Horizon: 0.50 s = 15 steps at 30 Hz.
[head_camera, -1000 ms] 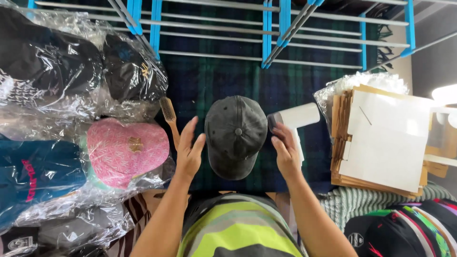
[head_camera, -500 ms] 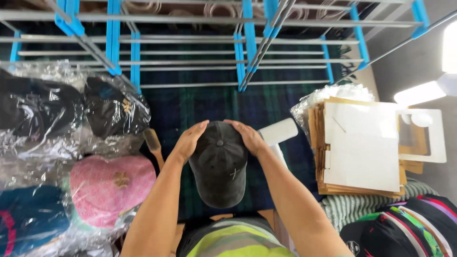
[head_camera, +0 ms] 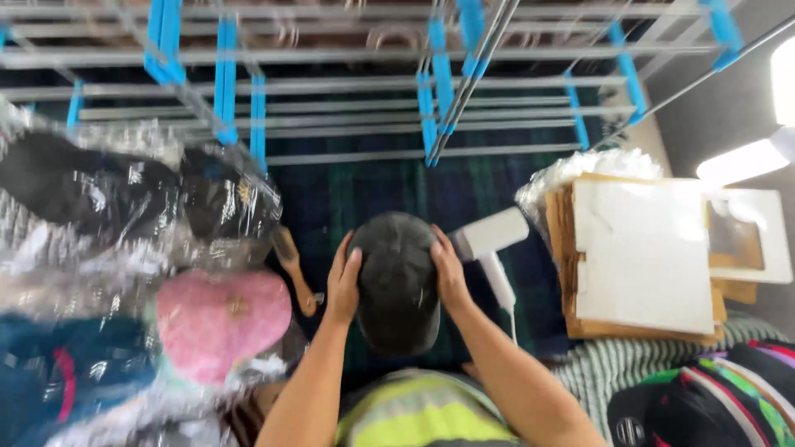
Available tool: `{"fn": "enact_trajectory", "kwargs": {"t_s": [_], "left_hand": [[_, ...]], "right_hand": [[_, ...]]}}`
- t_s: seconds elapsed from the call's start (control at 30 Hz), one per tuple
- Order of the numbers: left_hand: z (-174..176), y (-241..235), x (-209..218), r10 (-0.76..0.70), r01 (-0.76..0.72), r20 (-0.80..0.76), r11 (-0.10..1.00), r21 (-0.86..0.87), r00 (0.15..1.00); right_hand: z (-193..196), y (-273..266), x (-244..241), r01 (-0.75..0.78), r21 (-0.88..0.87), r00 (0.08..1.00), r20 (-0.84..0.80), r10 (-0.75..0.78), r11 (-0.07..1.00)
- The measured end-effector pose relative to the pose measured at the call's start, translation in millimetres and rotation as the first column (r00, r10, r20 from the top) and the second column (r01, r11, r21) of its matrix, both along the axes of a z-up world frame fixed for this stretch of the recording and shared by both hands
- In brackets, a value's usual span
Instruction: The person places a beige cap into a cardboard box with a clear window and secures the lid. They then place the box on a metal rack. The person picks up a dark-colored cap, places it on a wooden form, and brushes the cap with a wooden brush.
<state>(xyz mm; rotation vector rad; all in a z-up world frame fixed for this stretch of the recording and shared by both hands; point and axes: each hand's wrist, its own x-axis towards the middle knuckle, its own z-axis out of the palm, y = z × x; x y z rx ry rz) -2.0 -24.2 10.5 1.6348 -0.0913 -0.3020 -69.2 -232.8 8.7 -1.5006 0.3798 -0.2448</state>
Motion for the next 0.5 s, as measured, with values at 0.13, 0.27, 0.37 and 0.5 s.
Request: {"fn": "enact_trajectory", "kwargs": {"t_s": [0.13, 0.27, 0.37, 0.5], "left_hand": [[19, -6, -4, 0.018, -0.016, -0.048, 1.000, 0.026, 0.999], [26, 2, -14, 0.031, -0.019, -0.132, 0.995, 0.093, 0.991], [20, 7, -20, 0.019, -0.008, -0.122, 0.996, 0.085, 0.992], [18, -1, -8, 0.032, -0.017, -0.139, 0.995, 0.102, 0.990]], "right_hand": [[-11, -1, -1, 0.053, -0.023, 0.997, 0.049, -0.052, 0.998], [-1, 5, -10, 0.060, -0.005, 0.998, -0.011, -0.060, 0.998], [-11, 8, -16, 0.042, -0.064, 0.999, -0.002, -0.042, 0.997], [-7, 10, -8, 0.068, -0.078, 0.997, 0.048, -0.064, 0.995]]}}
